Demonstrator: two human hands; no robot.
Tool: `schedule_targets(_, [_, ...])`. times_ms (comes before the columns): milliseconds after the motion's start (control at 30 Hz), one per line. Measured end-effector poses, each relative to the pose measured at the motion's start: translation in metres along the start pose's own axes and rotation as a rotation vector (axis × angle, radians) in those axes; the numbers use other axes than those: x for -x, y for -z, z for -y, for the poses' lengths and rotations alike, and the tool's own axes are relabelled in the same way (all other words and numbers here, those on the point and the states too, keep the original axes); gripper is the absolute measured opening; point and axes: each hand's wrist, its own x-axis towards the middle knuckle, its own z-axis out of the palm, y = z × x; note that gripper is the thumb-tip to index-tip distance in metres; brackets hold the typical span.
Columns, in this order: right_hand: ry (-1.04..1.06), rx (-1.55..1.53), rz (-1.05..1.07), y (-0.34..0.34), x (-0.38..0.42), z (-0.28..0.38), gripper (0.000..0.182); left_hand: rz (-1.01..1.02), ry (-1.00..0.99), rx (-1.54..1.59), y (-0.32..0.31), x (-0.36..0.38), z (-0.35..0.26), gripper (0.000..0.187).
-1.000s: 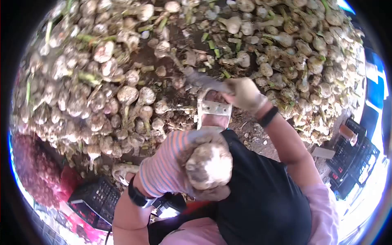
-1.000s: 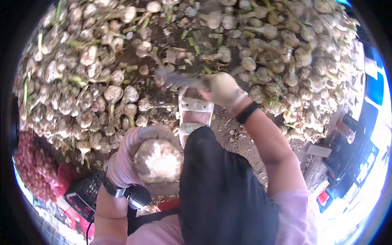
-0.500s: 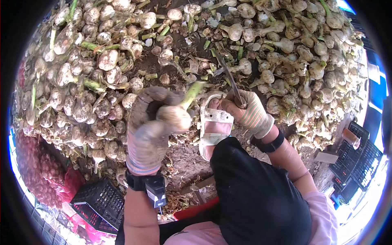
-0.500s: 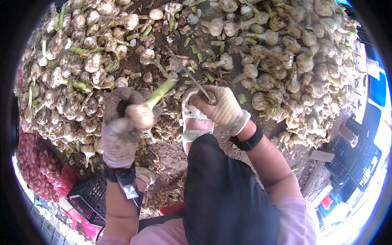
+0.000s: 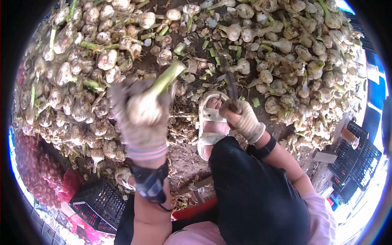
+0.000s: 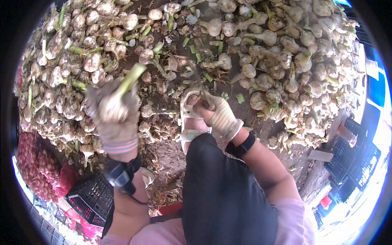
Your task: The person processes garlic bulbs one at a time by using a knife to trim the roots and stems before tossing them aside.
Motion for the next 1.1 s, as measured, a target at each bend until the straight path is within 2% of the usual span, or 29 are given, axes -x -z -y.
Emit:
schedule_targets(33, [-0.020,0.012,0.013,0.004,-0.002,0.006,0.012,0.085,0.068,-0.227,-0.014,-0.004,0.006,0.026])
schedule_targets(67, [-0.041,0.024,0.025,0.005,-0.005,0.010,0.015,0.285,-0.050,-0.529,-0.040,0.010,0.022,0.038])
schedule_targets(100, [0.855,0.404,-0.090,0.004,-0.025,-0.016,0.013,0.576,-0.223,-0.953,-0.059,0.021,0.036,0.049])
schedule_targets(133, [0.846,0.402,-0.080,-0.001,-0.015,-0.006,0.013,0.860,-0.395,-1.374,-0.068,0.028,0.043,0.066])
schedule_targets(200, [0.304,0.006,-0.167,-0.006,0.004,0.020,0.013,0.869,-0.081,-0.725,-0.064,0.023,0.035,0.065])
schedule_targets(233, [0.290,0.293,-0.090,0.019,-0.020,-0.015,0.013,0.726,-0.206,-1.008,-0.046,0.011,0.030,0.058])
schedule_targets(267, [0.146,-0.085,-0.138,0.002,-0.002,0.016,0.013,0.563,-0.324,-1.287,-0.016,-0.004,0.025,0.052])
schedule_targets(333, [0.140,-0.090,-0.156,0.005,-0.005,0.004,0.012,0.658,-0.335,-2.022,0.046,-0.019,0.013,0.045])
schedule_targets(400, [0.126,-0.082,-0.122,0.004,-0.008,-0.006,0.012,0.772,-0.100,-2.660,0.082,-0.014,0.019,0.035])
schedule_targets(467, [0.132,-0.072,-0.103,0.002,-0.010,-0.006,0.012,0.764,-0.165,-2.674,0.136,-0.018,0.026,0.033])
schedule_targets(533, [0.198,0.066,-0.174,-0.006,-0.012,-0.003,0.011,0.767,-0.240,-2.677,0.134,-0.021,0.028,0.031])
schedule_targets(600, [0.221,0.152,-0.194,-0.005,-0.009,0.003,0.010,0.460,-0.142,-2.382,0.124,-0.019,0.023,0.030])
schedule_targets(633, [0.253,0.266,-0.178,-0.006,-0.006,0.009,0.010,0.429,-0.185,-2.238,0.115,-0.019,0.019,0.029])
schedule_targets(667, [0.283,0.380,-0.161,-0.006,-0.005,0.013,0.011,0.432,-0.190,-2.235,0.106,-0.017,0.014,0.029])
schedule_targets(733, [0.346,0.432,-0.132,-0.006,-0.008,0.008,0.014,0.479,-0.447,-2.125,0.084,-0.007,0.006,0.030])
schedule_targets(767, [0.459,0.609,-0.053,-0.009,-0.005,0.019,0.017,0.548,-0.808,-2.061,0.079,-0.006,0.005,0.037])
schedule_targets(800, [0.570,0.785,0.028,-0.013,-0.004,0.026,0.020,0.548,-0.813,-2.057,0.080,-0.004,0.004,0.037])
schedule_targets(867, [0.627,0.754,0.084,-0.016,-0.011,0.030,0.022,0.534,-0.605,-1.907,0.083,0.005,0.000,0.034])
schedule_targets(900, [0.606,0.736,0.117,-0.014,-0.014,0.029,0.024,0.499,-0.300,-1.814,0.069,0.009,-0.007,0.036])
schedule_targets(933, [0.590,0.719,0.151,-0.014,-0.017,0.026,0.026,0.501,-0.303,-1.813,0.062,0.009,-0.011,0.036])
schedule_targets(967, [0.601,0.745,0.167,-0.007,-0.022,0.017,0.024,0.633,-0.411,-1.750,0.055,0.007,-0.014,0.036])
schedule_targets(1000, [0.513,0.735,0.194,0.000,-0.021,0.008,0.024,0.763,-0.515,-1.683,0.051,0.005,-0.015,0.035])
schedule_targets(1033, [0.417,0.682,0.165,0.007,-0.024,0.000,0.025,0.463,-0.193,-0.911,0.046,0.026,-0.007,0.034])
schedule_targets(1100, [0.275,0.512,0.130,0.018,-0.018,-0.008,0.029,0.532,-0.438,-1.105,0.034,0.022,-0.016,0.029])
